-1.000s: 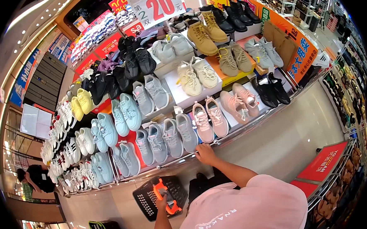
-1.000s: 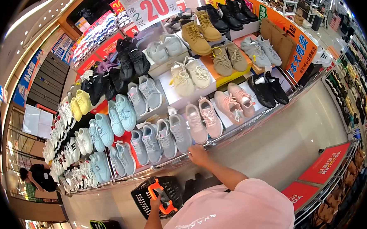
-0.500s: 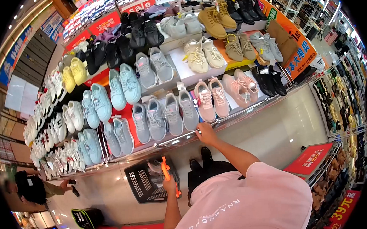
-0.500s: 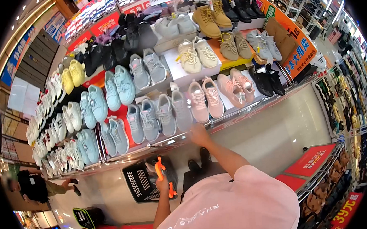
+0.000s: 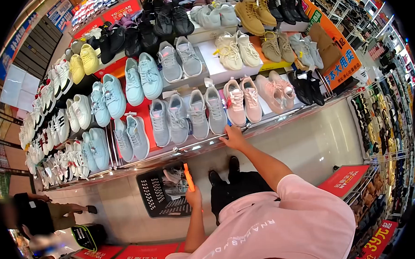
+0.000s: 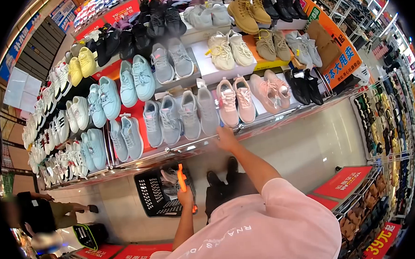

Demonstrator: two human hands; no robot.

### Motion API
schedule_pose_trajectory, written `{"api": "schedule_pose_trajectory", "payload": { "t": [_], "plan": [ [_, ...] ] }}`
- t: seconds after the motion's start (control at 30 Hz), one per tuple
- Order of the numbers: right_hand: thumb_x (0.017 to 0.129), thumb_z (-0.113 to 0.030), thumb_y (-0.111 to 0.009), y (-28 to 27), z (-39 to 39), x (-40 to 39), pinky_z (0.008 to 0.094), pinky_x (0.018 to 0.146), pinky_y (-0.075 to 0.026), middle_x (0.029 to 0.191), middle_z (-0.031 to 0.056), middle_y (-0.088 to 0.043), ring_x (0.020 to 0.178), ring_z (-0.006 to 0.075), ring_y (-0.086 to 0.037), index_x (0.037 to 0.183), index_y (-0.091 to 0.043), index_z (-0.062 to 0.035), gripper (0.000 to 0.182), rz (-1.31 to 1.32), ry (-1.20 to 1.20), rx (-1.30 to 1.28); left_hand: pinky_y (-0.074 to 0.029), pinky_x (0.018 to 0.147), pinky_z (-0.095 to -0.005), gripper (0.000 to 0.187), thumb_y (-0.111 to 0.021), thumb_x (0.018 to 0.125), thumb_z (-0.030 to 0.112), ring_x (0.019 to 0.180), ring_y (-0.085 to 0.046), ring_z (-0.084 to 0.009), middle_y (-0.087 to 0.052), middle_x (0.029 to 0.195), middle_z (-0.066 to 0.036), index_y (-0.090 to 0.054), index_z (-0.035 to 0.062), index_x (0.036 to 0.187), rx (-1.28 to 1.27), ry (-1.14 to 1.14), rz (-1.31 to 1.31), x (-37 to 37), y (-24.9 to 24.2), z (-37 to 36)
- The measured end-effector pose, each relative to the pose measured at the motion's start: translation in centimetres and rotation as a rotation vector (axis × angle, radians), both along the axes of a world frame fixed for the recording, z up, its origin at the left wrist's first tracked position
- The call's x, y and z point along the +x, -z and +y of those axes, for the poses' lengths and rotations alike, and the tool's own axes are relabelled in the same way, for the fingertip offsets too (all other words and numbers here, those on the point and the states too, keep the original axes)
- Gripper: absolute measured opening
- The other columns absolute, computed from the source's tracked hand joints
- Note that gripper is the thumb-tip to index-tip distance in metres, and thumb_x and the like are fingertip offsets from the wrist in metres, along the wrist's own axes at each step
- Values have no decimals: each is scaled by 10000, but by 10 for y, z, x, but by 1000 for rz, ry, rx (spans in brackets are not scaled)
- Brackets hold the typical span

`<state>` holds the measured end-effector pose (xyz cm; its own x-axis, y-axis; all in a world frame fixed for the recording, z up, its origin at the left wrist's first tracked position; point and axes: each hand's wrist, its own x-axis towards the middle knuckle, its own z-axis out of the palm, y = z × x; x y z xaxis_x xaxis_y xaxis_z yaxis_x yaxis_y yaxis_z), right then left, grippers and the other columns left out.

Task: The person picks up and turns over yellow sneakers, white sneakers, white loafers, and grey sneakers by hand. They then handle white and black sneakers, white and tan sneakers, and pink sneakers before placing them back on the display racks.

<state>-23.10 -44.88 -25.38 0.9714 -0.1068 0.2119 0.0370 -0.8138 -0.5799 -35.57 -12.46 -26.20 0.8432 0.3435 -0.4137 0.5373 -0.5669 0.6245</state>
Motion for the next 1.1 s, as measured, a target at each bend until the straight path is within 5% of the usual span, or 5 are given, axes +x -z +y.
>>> {"api": "schedule_pose_trajectory", "payload": {
  "t": [0.5,0.57,0.63,0.77,1.1],
  "plan": [
    [729,-165,-738,-13,-47,-21,444,806,-452,917,163,-598,924,367,-562,935,-564,-32,301,-67,-297,349,-500,604,-392,241,-658,812,232,623,-664,-261,-681,732,-142,-677,-4,860,180,36,111,-15,-16,-34],
    [748,-144,-733,-19,-68,-38,409,801,-481,940,154,-604,955,336,-571,934,-577,-39,264,-122,-334,436,-483,554,-377,194,-661,812,199,565,-614,-207,-649,692,-91,-668,8,845,87,29,78,-23,45,-6],
    [797,-146,-725,-38,-100,-73,316,722,-523,906,105,-641,876,212,-623,922,-607,-42,201,123,-215,636,-497,650,-393,219,-642,807,198,648,-646,-223,-668,724,-110,-667,-19,831,1,-7,134,-25,31,-24],
    [830,-164,-708,15,-194,-166,289,672,-526,775,66,-663,703,134,-637,898,-633,-31,167,357,49,797,-469,454,-342,166,-627,830,165,500,-558,-178,-590,636,-54,-623,1,801,-107,-85,310,-30,9,-58],
    [804,-198,-699,101,-357,-337,324,704,-528,775,106,-679,733,204,-661,841,-643,-25,185,401,610,486,-414,390,-341,169,-615,848,149,413,-491,-188,-503,551,-59,-552,21,756,-169,23,328,-65,2,-146]
  ]
}}
